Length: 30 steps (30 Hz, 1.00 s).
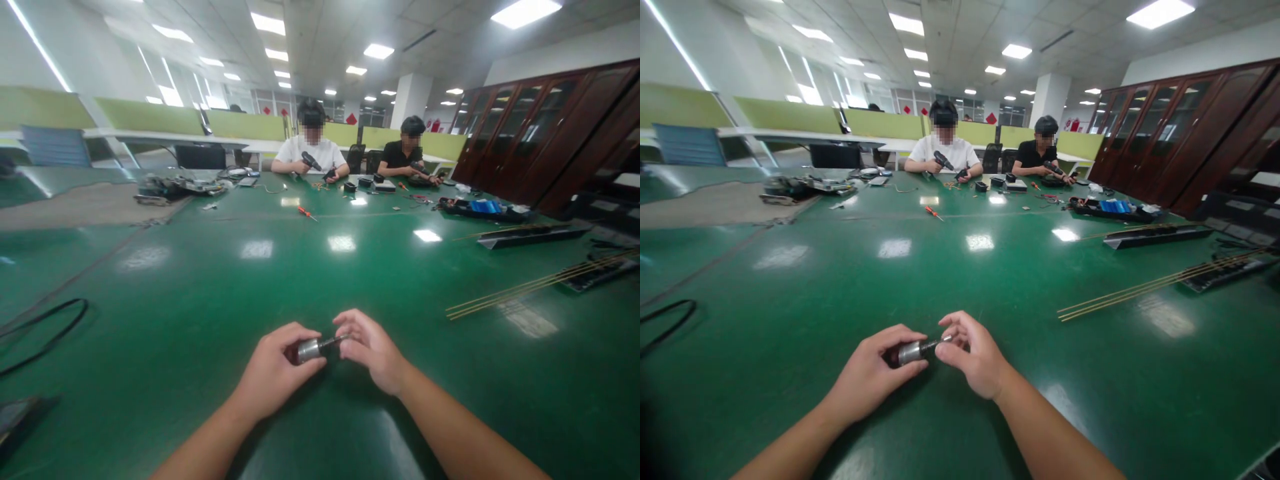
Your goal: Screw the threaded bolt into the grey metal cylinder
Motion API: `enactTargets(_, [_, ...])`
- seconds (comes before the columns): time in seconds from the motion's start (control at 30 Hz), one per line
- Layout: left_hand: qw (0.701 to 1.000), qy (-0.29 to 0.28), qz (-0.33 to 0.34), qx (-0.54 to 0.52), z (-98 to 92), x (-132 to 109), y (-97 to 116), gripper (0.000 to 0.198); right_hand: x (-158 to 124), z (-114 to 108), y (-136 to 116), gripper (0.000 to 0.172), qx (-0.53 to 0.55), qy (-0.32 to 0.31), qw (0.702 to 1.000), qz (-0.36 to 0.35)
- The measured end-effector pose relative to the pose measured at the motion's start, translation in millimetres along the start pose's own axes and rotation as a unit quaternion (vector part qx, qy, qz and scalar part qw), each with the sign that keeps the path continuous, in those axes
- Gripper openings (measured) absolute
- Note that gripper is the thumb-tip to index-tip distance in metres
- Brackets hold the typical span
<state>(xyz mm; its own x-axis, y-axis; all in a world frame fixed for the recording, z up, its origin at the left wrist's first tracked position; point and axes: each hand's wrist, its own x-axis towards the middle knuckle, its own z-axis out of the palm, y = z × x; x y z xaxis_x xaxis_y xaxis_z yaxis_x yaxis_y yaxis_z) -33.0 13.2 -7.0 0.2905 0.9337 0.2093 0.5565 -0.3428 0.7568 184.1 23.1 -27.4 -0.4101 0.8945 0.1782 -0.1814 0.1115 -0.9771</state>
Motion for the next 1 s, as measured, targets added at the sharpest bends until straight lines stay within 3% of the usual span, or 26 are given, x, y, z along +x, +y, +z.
enactTargets(0.23, [0.999,-0.025,0.031,-0.01,2.5,-0.8,4.7,0.022,-15.5,0.8,-1.3,0.058,-0.114,0.011,0.993,0.022])
enactTargets(0.5, [1.0,-0.013,0.015,-0.013,5.3,-5.4,4.2,0.024,-7.5,-4.5,1.3,0.033,-0.121,-0.001,0.99,0.076])
enactTargets(0.63, [1.0,0.006,0.014,-0.025,7.4,-6.0,7.6,0.023,-8.1,-3.1,-2.7,0.031,-0.171,0.002,0.983,0.071])
enactTargets(0.77, [1.0,0.017,0.012,-0.024,10.6,-7.8,9.8,0.023,-6.5,-1.5,-6.7,0.015,-0.236,-0.003,0.971,0.045])
enactTargets(1.0, [0.999,0.025,-0.013,-0.019,13.2,-11.3,10.8,0.025,-8.4,-1.4,-7.6,0.008,-0.248,0.005,0.968,0.04])
